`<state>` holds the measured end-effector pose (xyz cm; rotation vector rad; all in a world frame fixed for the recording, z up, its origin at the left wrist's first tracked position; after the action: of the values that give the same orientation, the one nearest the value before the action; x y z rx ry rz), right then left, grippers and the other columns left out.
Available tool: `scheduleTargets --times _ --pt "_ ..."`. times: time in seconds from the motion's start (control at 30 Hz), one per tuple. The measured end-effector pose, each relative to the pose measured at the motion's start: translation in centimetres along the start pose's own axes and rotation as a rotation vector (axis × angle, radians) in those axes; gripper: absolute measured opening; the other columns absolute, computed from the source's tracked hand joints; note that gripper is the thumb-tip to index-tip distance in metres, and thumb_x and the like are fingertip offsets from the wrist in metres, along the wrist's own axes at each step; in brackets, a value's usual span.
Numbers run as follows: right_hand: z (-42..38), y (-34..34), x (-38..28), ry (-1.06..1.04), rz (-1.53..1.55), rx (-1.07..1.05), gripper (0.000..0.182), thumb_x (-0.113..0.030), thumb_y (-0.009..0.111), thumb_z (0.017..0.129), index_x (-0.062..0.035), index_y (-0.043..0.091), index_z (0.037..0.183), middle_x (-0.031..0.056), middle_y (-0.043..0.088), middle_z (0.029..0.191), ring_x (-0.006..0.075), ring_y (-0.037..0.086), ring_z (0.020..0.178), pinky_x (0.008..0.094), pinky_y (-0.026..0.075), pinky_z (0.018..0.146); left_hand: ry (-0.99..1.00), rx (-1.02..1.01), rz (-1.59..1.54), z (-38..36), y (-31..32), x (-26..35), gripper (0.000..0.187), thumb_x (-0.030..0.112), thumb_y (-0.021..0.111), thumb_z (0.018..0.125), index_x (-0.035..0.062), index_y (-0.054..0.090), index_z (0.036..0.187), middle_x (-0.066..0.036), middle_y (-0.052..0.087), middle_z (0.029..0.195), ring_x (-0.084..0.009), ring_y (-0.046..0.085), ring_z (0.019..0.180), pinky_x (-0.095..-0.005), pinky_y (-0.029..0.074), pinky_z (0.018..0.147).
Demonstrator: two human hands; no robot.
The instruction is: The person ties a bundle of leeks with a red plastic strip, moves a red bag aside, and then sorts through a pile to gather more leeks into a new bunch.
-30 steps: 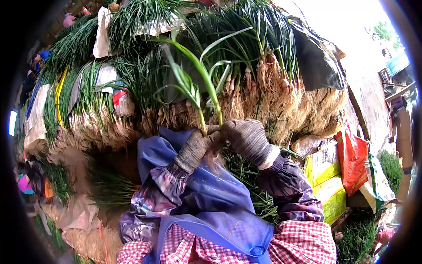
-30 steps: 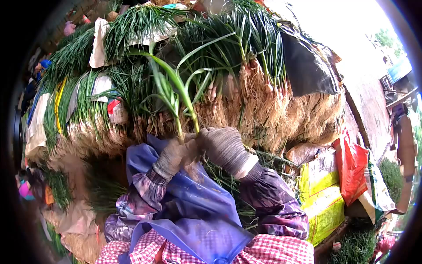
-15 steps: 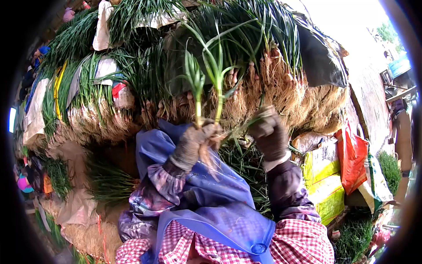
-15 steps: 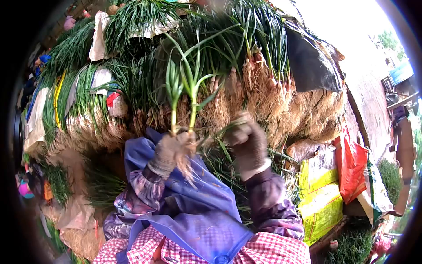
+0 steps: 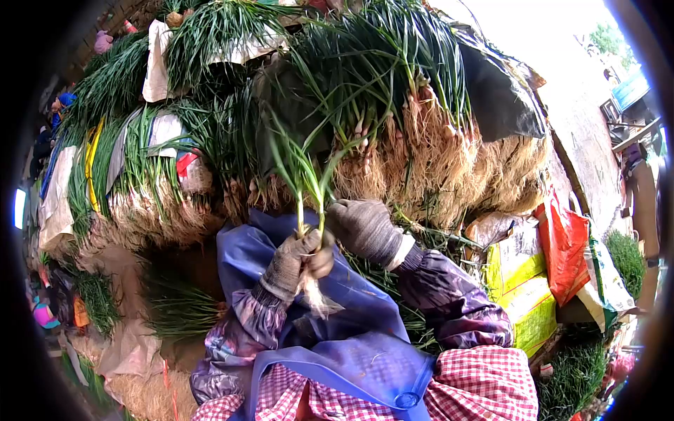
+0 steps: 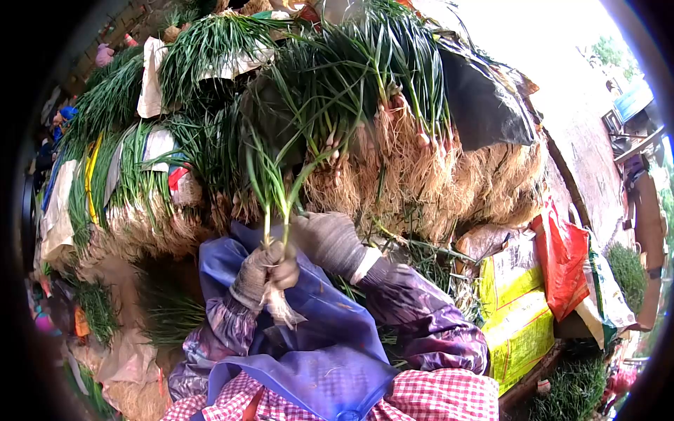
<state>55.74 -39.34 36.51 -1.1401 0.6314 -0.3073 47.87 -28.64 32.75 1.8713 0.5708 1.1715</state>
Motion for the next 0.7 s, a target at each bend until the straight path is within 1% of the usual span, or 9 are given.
scheduleTargets --times 0.1,0.17,0.23,0.3,0.37,0.43,0.5,0.63,0.7 --pt "-2.9 1.5 7.0 0.429 0.259 0.237 0.013 -0.024 0.058 0.086 -0.0133 0.063 0.092 0.0069 0.063 0.072 0.023 0.061 0.057 0.037 0.049 0.05 0.194 -0.254 0.014 -0.9 2.6 1.8 0.029 0.035 0.046 0.097 0.0106 0.048 0.082 0.008 0.029 0.045 -0.0069 0.024 0.034 -0.0256 0.023 0.038" --pt "-5.3 2.1 9.7 0.716 -0.181 -0.508 0.02 -0.028 0.055 0.09 -0.0127 0.068 0.088 0.0069 0.062 0.065 0.0201 0.06 0.058 0.0386 0.05 0.057 0.408 -0.286 0.091 -2.5 4.0 4.7 0.031 0.038 0.046 0.097 0.0126 0.046 0.08 0.007 0.028 0.046 -0.0071 0.026 0.036 -0.0254 0.023 0.039" --pt "-8.8 4.8 8.1 0.293 0.276 -0.871 0.02 -0.03 0.054 0.09 -0.0148 0.067 0.092 0.0065 0.064 0.069 0.021 0.062 0.059 0.0372 0.051 0.057 0.644 -0.079 0.144 -3.0 4.6 7.0 0.032 0.039 0.052 0.094 0.0131 0.043 0.077 0.006 0.031 0.049 -0.0069 0.031 0.042 -0.0251 0.026 0.043" --pt "-5.9 1.3 8.9 0.246 -0.002 -0.599 0.022 -0.035 0.059 0.086 -0.0135 0.066 0.091 0.0073 0.064 0.069 0.0216 0.061 0.058 0.0391 0.051 0.056 0.7 -0.112 0.134 -1.9 4.4 8.4 0.034 0.039 0.057 0.091 0.0133 0.041 0.076 0.005 0.033 0.052 -0.0073 0.032 0.048 -0.0244 0.027 0.046" --pt "-0.9 -7.4 11.0 0.357 -0.028 0.342 0.028 -0.039 0.066 0.081 -0.014 0.065 0.094 0.0087 0.065 0.07 0.0235 0.063 0.06 0.0417 0.05 0.056 0.652 -0.261 0.037 0.0 4.1 8.3 0.035 0.042 0.053 0.093 0.0126 0.044 0.076 0.005 0.03 0.051 -0.0084 0.029 0.05 -0.024 0.029 0.051" --pt "3.0 -13.4 11.3 0.581 -0.221 0.533 0.032 -0.041 0.069 0.078 -0.0147 0.065 0.096 0.0097 0.066 0.074 0.0255 0.064 0.062 0.0423 0.05 0.058 0.456 -0.122 -0.063 1.3 3.7 6.3 0.035 0.043 0.05 0.093 0.0118 0.05 0.078 0.005 0.029 0.048 -0.0101 0.033 0.051 -0.0252 0.031 0.054" --pt "6.2 -13.1 15.7 0.816 -0.209 0.269 0.032 -0.041 0.068 0.079 -0.0148 0.065 0.098 0.0087 0.067 0.075 0.0278 0.064 0.065 0.0408 0.049 0.06 0.33 -0.09 -0.038 2.4 3.0 4.2 0.036 0.042 0.051 0.093 0.0079 0.059 0.102 0.005 0.032 0.047 -0.0151 0.043 0.056 -0.0297 0.036 0.062" --pt "6.8 -13.3 12.7 0.66 -0.267 0.353 0.027 -0.038 0.068 0.079 -0.0134 0.066 0.088 0.0077 0.066 0.072 0.0295 0.064 0.066 0.0405 0.049 0.061 0.254 0.317 0.282 2.4 3.1 3.6 0.04 0.034 0.046 0.098 0.0036 0.056 0.122 -0.001 0.054 0.067 -0.0117 0.056 0.075 -0.0238 0.045 0.066" --pt "4.3 -11.4 9.4 0.39 -0.05 0.514 0.023 -0.03 0.071 0.08 -0.0087 0.062 0.076 0.0067 0.065 0.068 0.0199 0.063 0.056 0.032 0.051 0.055 0.255 0.297 0.43 3.0 2.0 3.6 0.037 0.033 0.047 0.098 0.005 0.057 0.12 0.0 0.057 0.073 -0.0091 0.056 0.071 -0.0222 0.046 0.063"
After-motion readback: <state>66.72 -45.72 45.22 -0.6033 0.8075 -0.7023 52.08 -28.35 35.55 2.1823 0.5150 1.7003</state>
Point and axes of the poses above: each hand's wrist, its own z-axis towards the middle knuckle, its own y-axis out of the palm, x = y × z, the point moved 5 cm from there along z, towards the middle knuckle
